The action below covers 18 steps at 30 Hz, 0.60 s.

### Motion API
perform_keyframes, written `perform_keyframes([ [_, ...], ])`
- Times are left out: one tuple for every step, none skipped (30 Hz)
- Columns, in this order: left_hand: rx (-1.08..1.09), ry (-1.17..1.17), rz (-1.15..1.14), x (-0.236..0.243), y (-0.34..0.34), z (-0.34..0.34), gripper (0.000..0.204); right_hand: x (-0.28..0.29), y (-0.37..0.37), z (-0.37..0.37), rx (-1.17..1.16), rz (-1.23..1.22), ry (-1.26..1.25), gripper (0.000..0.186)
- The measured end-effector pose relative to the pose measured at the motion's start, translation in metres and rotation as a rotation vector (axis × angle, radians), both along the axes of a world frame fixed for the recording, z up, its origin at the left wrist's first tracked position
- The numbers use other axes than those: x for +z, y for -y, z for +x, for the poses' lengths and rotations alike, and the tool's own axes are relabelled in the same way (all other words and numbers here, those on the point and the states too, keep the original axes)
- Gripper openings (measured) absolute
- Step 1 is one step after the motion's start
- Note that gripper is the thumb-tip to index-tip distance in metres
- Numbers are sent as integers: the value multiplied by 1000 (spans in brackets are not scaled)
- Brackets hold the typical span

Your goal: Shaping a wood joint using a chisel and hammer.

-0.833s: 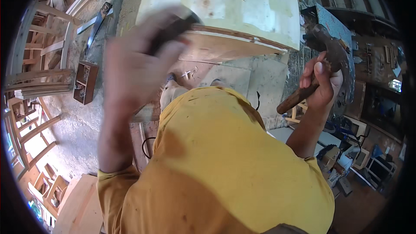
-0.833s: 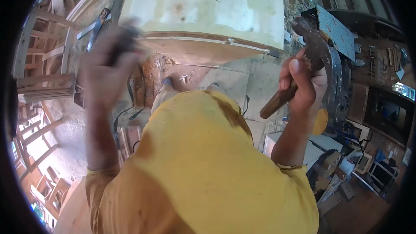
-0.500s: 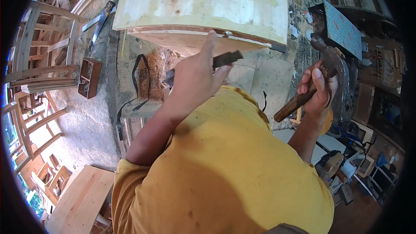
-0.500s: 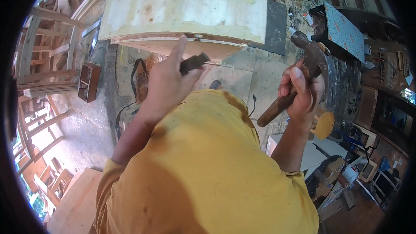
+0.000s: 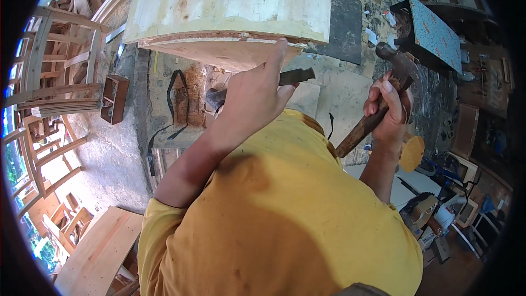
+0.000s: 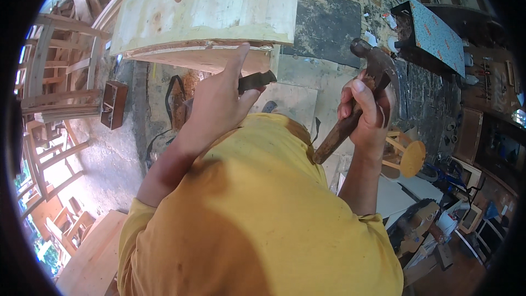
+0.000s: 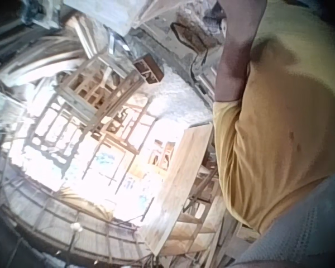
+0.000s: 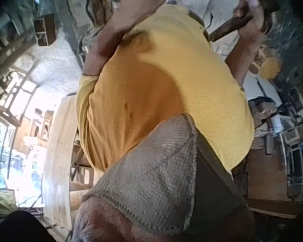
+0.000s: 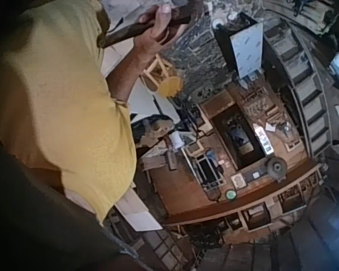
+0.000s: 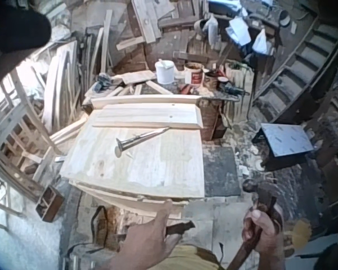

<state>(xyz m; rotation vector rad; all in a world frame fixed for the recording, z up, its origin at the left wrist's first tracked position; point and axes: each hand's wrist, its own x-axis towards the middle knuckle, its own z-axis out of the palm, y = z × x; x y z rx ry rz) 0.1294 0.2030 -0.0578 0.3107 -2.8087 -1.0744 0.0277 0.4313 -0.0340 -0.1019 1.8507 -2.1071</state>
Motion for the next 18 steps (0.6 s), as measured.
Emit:
perform_keyframes([
  [3,21,-6,2,-1,-4,63,-2,-2,-1,-15,-6,-2,22],
  [-88,28,37,4,-2,-7,59,-4,-5,0,-22,-12,-7,20],
  [-178,33,79,5,-3,-8,55,-6,-7,0,-32,-12,-1,20],
  [-181,35,76,6,-5,-10,55,-7,-10,1,-38,-11,9,21],
  [-339,65,31,8,-6,-9,53,-8,-12,2,-40,-16,9,22],
  [-483,81,-17,8,-9,-8,50,-7,-15,2,-44,-11,21,22],
  [-495,96,-18,9,-11,-6,50,-5,-17,1,-48,19,14,21],
  [-491,137,26,10,-13,-2,50,-2,-18,-3,-39,49,5,19],
  [-489,138,80,11,-16,3,49,4,-19,-8,-49,38,3,19],
  [-449,133,92,12,-15,8,46,11,-17,-15,25,218,-96,18],
  [-440,150,73,14,-14,14,46,19,-14,-24,60,453,-178,18],
  [-389,205,91,15,-13,19,41,27,-6,-39,141,506,-506,18],
  [-326,264,104,16,-11,23,37,36,4,-53,181,517,-701,20],
  [-319,245,94,17,-10,28,37,46,17,-65,335,585,-783,23],
  [-289,311,113,19,-8,32,33,52,34,-75,491,629,-873,27],
  [-254,381,134,21,-7,36,29,56,56,-83,493,637,-892,27],
  [-235,359,122,23,-6,40,29,59,80,-90,599,647,-1019,27],
  [-256,320,109,25,-5,44,26,61,104,-94,706,613,-1171,28],
])
